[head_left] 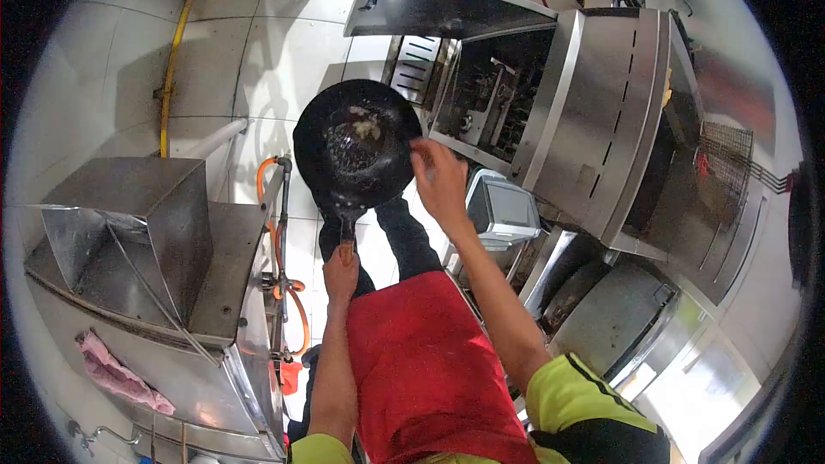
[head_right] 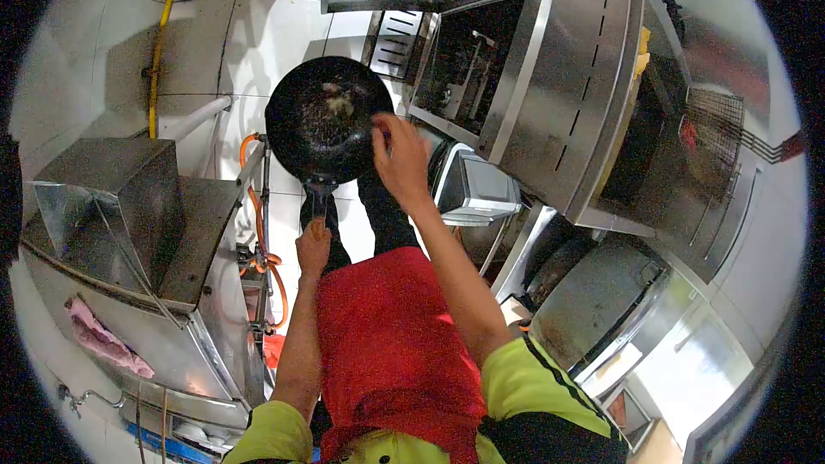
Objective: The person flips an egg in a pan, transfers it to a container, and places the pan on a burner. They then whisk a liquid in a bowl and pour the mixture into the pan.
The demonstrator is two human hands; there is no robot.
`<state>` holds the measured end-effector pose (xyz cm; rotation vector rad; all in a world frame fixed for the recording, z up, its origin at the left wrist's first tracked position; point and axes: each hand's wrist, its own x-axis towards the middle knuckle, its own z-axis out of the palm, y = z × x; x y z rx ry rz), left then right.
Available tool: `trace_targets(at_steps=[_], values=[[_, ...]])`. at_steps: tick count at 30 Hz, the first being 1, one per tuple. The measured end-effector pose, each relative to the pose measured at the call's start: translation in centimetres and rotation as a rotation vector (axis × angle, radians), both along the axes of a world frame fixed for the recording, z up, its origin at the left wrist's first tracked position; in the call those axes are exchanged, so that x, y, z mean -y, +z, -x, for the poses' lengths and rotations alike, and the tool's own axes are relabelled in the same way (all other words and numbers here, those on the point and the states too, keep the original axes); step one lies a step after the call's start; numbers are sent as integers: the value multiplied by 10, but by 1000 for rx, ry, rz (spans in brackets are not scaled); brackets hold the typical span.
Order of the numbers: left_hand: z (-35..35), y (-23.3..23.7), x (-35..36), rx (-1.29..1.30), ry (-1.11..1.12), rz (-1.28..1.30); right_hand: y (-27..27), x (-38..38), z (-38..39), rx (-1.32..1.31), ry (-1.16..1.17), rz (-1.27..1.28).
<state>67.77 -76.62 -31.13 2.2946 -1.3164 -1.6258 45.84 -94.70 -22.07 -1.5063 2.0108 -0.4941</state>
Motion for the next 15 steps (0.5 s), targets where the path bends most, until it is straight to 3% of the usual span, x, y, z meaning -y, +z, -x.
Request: trace_targets(at_steps=[4, 6, 8, 11, 15], values=[[18, -34, 26, -15, -90, 86, -1, -40, 24, 113, -219, -290], [35, -30, 56, -51, -79, 81, -19, -29, 43, -214, 5, 32], [50, -45, 69, -53, -82, 130, -39, 20, 70, -524, 155, 57], [71, -56, 103, -99, -122, 21, -75, 122, 111, -924, 280, -164], [96, -74, 124, -101, -90, 120, -97, 223, 163, -1262, 480, -763]])
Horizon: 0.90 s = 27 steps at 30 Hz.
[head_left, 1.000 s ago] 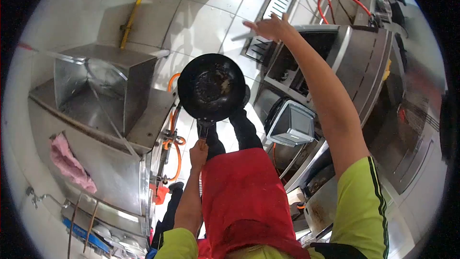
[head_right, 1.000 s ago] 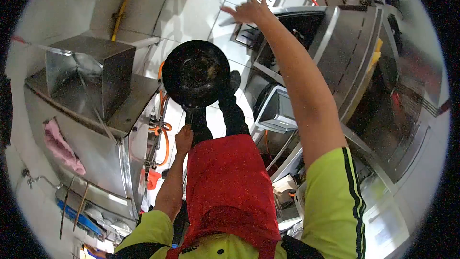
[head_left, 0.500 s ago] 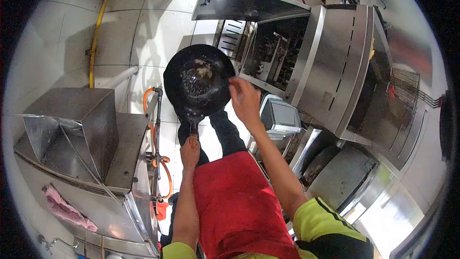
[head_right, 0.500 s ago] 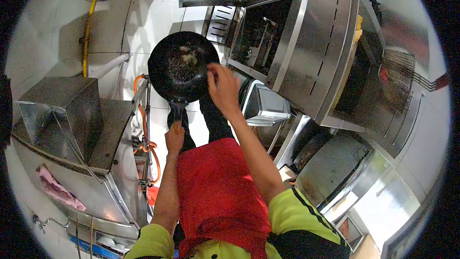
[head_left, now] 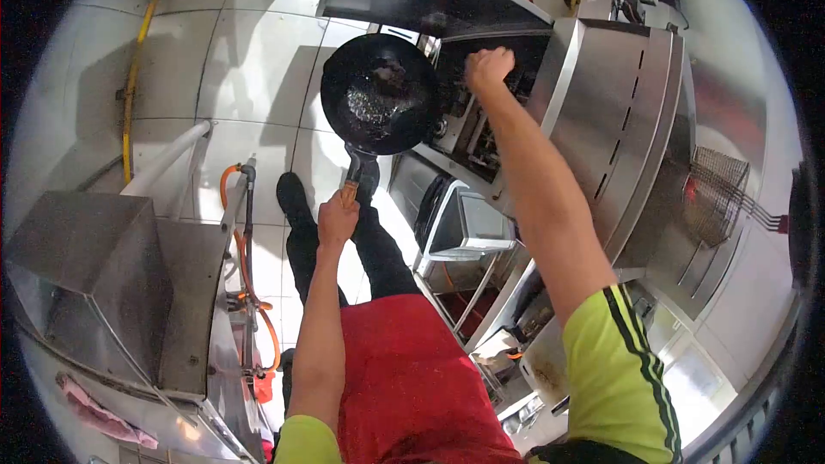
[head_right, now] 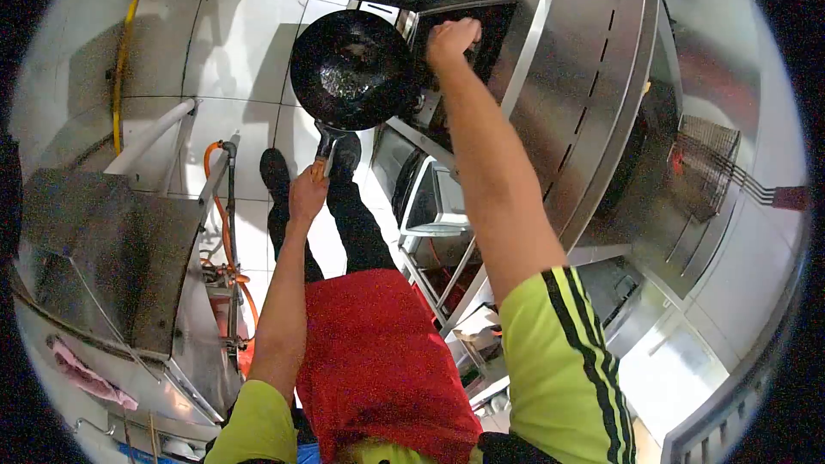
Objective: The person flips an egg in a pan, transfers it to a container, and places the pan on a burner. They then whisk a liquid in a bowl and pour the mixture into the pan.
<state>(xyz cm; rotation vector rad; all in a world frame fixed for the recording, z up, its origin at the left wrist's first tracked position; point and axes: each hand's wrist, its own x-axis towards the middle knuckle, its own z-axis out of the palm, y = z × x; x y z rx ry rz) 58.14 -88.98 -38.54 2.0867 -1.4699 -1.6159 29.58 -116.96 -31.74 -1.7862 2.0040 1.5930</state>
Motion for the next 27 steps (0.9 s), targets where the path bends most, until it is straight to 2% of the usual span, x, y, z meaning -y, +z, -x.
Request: trace_targets(at_steps=[2, 3, 4, 6, 7, 12, 14, 16, 17, 19, 21, 25, 27], values=[[9, -14, 1, 6, -13, 10, 0, 16, 15, -358, 245, -264], [13, -21, 2, 0, -55, 21, 0, 20, 21, -363, 224, -311], [16, -30, 4, -3, -95, 35, -18, 25, 39, -487, 248, -385], [23, -26, 6, 6, -71, 69, -88, 33, 89, -725, 127, -377], [24, -12, 19, -21, -66, 48, -101, 35, 99, -762, 101, -367], [29, -13, 28, -56, 6, -5, -123, 31, 128, -767, 71, -99], [30, -16, 27, -65, -6, -39, -84, 32, 87, -729, 142, -670], [29, -18, 27, -65, -6, -38, -76, 26, 84, -713, 243, -728], [30, -19, 27, -68, -11, -34, -73, 23, 87, -738, 406, -746], [30, -22, 25, -71, -7, -25, -79, 24, 88, -762, 569, -758], [30, -21, 22, -72, -8, -21, -104, 29, 87, -844, 513, -774], [25, -18, 22, -48, -16, -27, -98, 32, 58, -960, 520, -817], [23, -21, 20, -48, -20, -23, -95, 34, 65, -896, 444, -655]])
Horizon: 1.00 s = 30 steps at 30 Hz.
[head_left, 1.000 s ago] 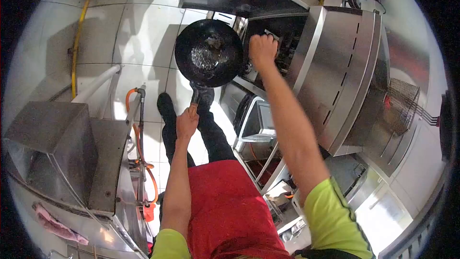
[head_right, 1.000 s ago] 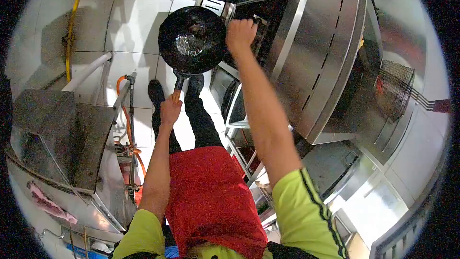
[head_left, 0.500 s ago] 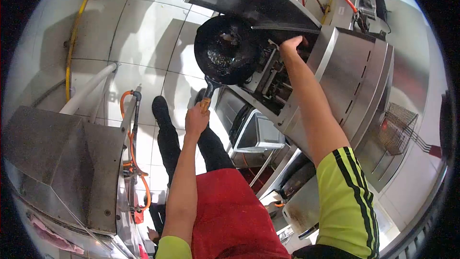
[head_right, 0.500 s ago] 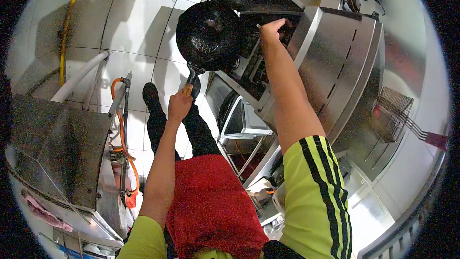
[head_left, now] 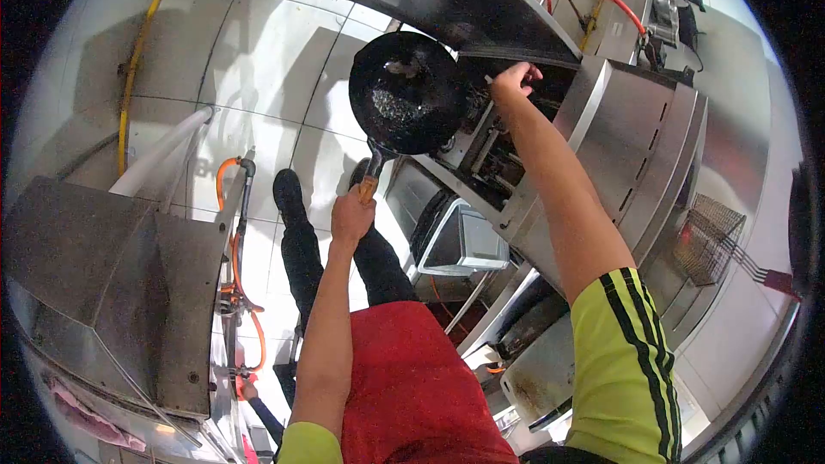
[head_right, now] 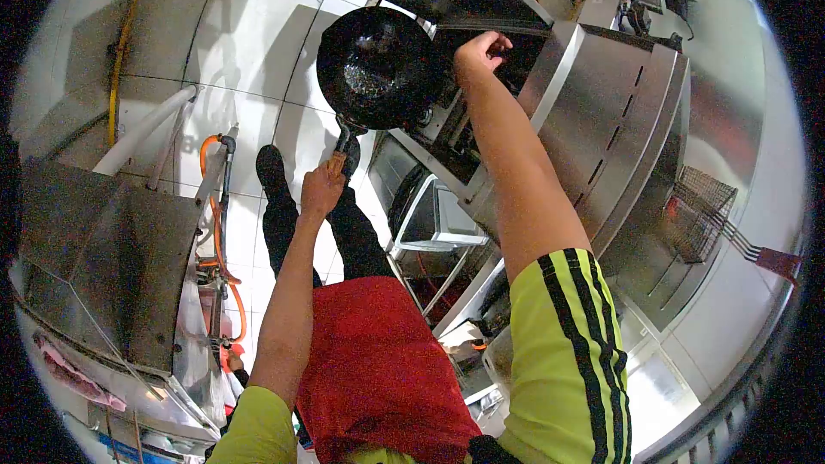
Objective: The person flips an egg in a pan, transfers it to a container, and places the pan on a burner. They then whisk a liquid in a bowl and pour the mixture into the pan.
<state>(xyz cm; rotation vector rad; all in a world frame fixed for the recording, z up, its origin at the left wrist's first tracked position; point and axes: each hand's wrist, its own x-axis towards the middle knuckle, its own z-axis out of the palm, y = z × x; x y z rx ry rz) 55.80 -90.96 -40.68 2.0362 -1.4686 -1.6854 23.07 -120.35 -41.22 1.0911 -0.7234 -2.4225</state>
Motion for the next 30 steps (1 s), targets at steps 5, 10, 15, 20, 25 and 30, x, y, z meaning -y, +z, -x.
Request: trace_targets(at_steps=[5, 10, 15, 20, 25, 30], values=[[0, 1, 3, 8, -19, -30, 32, 3, 0, 143, -103, -40], [2, -3, 5, -47, -34, -32, 6, 6, 24, 273, -137, 45], [14, -16, 1, -32, -77, 0, 4, 11, 26, 322, -155, 109], [27, -16, 5, -79, -112, 30, 28, 12, 4, 386, -227, 137], [35, -9, 11, -99, -137, 18, 2, 6, 23, 355, -162, 152], [39, -3, 13, -62, -178, 63, 18, 8, -6, 347, -212, 140]])
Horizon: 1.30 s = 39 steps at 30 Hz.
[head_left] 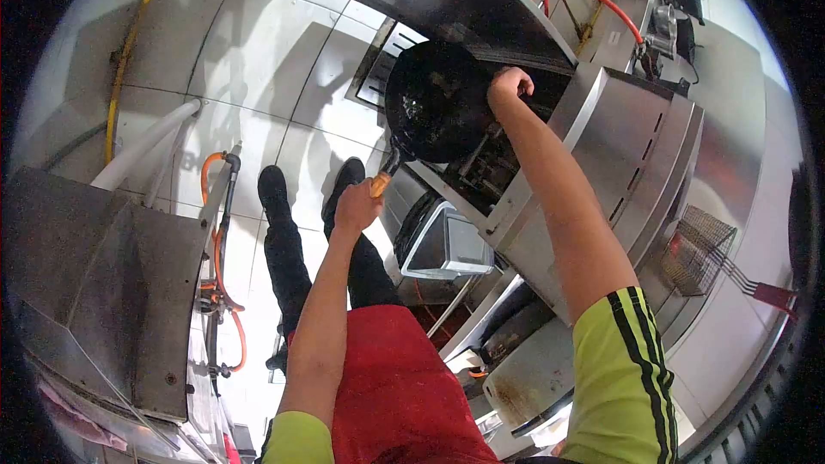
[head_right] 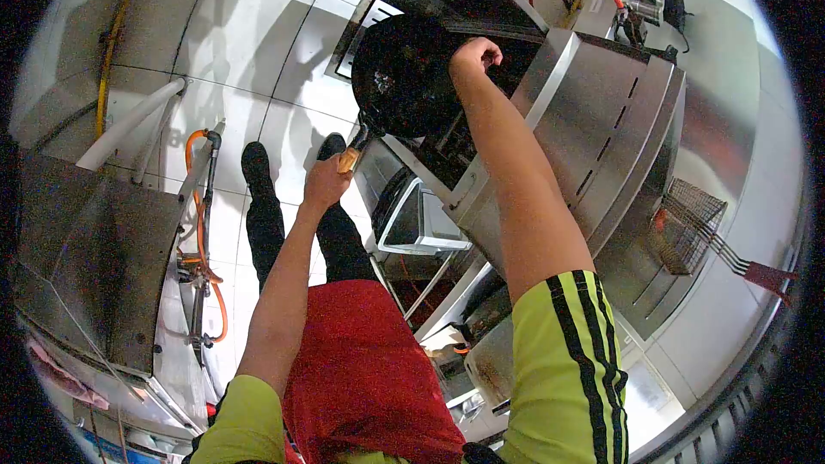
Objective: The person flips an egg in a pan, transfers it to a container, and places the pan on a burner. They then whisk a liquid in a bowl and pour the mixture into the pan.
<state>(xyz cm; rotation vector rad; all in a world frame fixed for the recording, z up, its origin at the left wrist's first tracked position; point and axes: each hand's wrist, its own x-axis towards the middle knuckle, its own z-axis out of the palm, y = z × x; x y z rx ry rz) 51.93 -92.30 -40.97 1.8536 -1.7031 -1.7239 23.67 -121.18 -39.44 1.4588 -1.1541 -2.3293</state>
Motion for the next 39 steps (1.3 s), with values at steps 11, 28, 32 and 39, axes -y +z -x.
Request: trace_targets(at_steps=[11, 28, 32, 39], values=[[1, 8, 2, -15, 61, 46, 46, 11, -9, 425, -104, 106], [23, -18, -13, 10, 59, 222, 257, 22, -59, 890, 244, -347], [24, -6, -10, -57, 97, 105, 331, -28, -100, 1208, -191, -41], [29, -4, -15, -56, 125, 116, 461, -151, -141, 1372, -752, -103]])
